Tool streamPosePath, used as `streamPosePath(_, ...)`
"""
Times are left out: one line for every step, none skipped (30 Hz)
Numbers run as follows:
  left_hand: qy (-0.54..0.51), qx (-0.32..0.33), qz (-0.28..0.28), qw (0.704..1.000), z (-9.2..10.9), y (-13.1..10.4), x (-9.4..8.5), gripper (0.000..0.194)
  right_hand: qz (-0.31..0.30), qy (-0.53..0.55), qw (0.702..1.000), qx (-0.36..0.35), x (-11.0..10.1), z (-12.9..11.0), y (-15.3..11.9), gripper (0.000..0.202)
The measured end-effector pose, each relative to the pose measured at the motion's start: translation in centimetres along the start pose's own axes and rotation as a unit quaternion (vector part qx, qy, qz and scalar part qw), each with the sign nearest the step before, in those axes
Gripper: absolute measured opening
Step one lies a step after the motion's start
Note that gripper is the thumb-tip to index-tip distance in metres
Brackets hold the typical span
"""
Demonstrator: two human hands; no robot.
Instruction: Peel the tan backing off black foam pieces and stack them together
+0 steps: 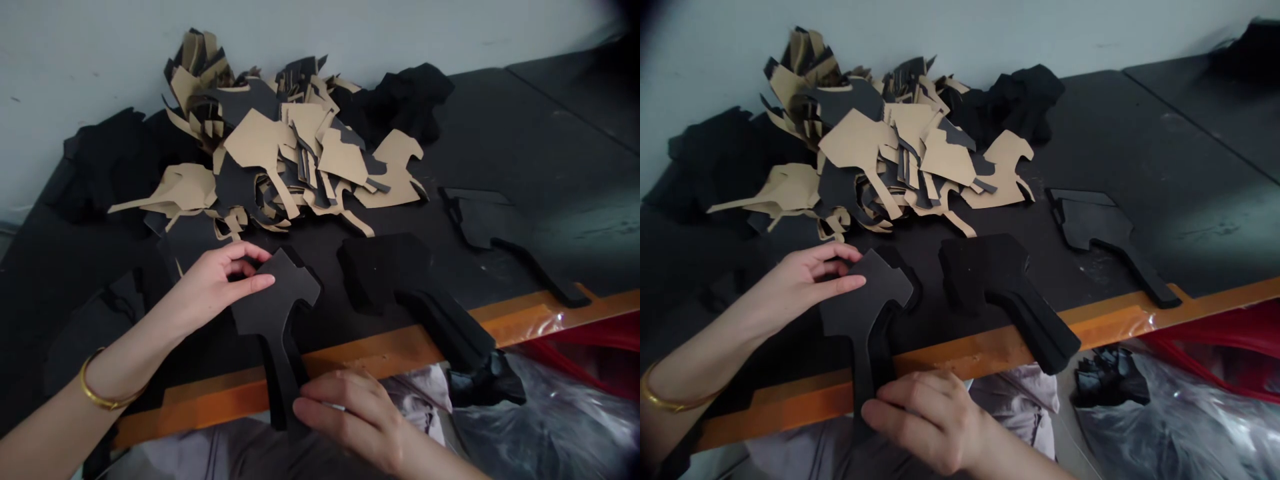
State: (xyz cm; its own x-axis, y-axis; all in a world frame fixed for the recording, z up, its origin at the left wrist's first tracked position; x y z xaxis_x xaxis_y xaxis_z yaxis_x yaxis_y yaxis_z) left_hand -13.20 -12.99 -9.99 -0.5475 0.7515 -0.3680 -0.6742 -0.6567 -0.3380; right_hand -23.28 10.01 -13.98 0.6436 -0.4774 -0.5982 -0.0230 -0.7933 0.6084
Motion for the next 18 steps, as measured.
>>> streamPosePath(0.002, -0.002, -0.001, 1.0, 0.0, 0.01, 0.0, 0.044, 0.002, -0.001, 1.0, -0.001, 0.03, 0.02, 0.03, 0.024)
streamPosePath(0.004, -0.002, -0.002, 1.0, 0.0, 0.02, -0.01, 0.044, 0.005, 0.0, 1.0, -0.003, 0.08, 0.05, 0.05, 0.025)
streamPosePath(0.005, -0.002, -0.003, 1.0, 0.0, 0.03, -0.02, 0.044, 0.01, 0.002, 1.0, -0.005, 0.14, 0.09, 0.08, 0.025)
streamPosePath(0.007, -0.001, -0.004, 1.0, -0.02, 0.04, -0.03, 0.044, 0.021, 0.006, 1.0, -0.01, 0.19, 0.12, 0.1, 0.026)
streamPosePath(0.008, -0.001, -0.005, 1.0, -0.04, 0.06, -0.04, 0.044, 0.025, 0.007, 1.0, -0.01, 0.25, 0.16, 0.11, 0.027)
streamPosePath(0.009, 0.0, -0.006, 1.0, -0.05, 0.09, -0.04, 0.044, 0.027, 0.008, 1.0, -0.009, 0.29, 0.18, 0.1, 0.028)
streamPosePath(0.01, 0.0, -0.006, 1.0, -0.07, 0.11, -0.05, 0.044, 0.024, 0.005, 1.0, -0.005, 0.34, 0.19, 0.07, 0.028)
streamPosePath(0.01, -0.001, -0.006, 1.0, -0.08, 0.13, -0.05, 0.044, 0.023, 0.001, 1.0, -0.003, 0.37, 0.2, 0.02, 0.027)
streamPosePath(0.011, -0.002, -0.006, 1.0, -0.09, 0.14, -0.05, 0.044, 0.017, -0.003, 1.0, -0.001, 0.41, 0.2, -0.05, 0.027)
streamPosePath(0.011, -0.004, -0.005, 1.0, -0.1, 0.13, -0.06, 0.044, 0.016, -0.003, 1.0, -0.002, 0.44, 0.21, -0.13, 0.027)
streamPosePath(0.011, -0.004, -0.006, 1.0, -0.1, 0.12, -0.07, 0.044, 0.02, 0.0, 1.0, -0.006, 0.45, 0.21, -0.22, 0.027)
streamPosePath(0.011, -0.004, -0.007, 1.0, -0.11, 0.09, -0.1, 0.044, 0.023, 0.005, 1.0, -0.011, 0.47, 0.21, -0.31, 0.026)
streamPosePath(0.011, -0.005, -0.011, 1.0, -0.12, 0.07, -0.12, 0.043, 0.022, 0.009, 1.0, -0.01, 0.49, 0.22, -0.38, 0.025)
streamPosePath(0.011, -0.006, -0.015, 1.0, -0.15, 0.05, -0.15, 0.043, 0.023, 0.014, 1.0, -0.011, 0.5, 0.23, -0.44, 0.024)
streamPosePath(0.01, -0.007, -0.02, 1.0, -0.18, 0.05, -0.17, 0.043, 0.018, 0.016, 1.0, -0.008, 0.51, 0.25, -0.48, 0.024)
streamPosePath(0.009, -0.006, -0.024, 1.0, -0.21, 0.06, -0.19, 0.042, 0.011, 0.017, 1.0, -0.006, 0.52, 0.26, -0.51, 0.023)
streamPosePath(0.009, -0.006, -0.028, 1.0, -0.24, 0.09, -0.2, 0.042, 0.004, 0.018, 1.0, -0.004, 0.54, 0.28, -0.54, 0.023)
streamPosePath(0.008, -0.004, -0.029, 1.0, -0.26, 0.12, -0.2, 0.042, 0.005, 0.021, 1.0, -0.004, 0.56, 0.3, -0.57, 0.023)
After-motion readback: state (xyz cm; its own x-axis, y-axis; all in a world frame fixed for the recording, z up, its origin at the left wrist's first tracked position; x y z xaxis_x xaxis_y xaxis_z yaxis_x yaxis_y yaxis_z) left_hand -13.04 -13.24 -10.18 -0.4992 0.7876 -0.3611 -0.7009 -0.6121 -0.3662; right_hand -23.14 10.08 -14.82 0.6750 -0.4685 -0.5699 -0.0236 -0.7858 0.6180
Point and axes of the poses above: each hand's wrist, its own y-axis towards the middle knuckle, its own x-axis out of the palm, z = x × y, the point moved 1 cm from there along y, towards the middle knuckle, and after that the axes turned 8 degrees about -y, right-handed, at the moved point
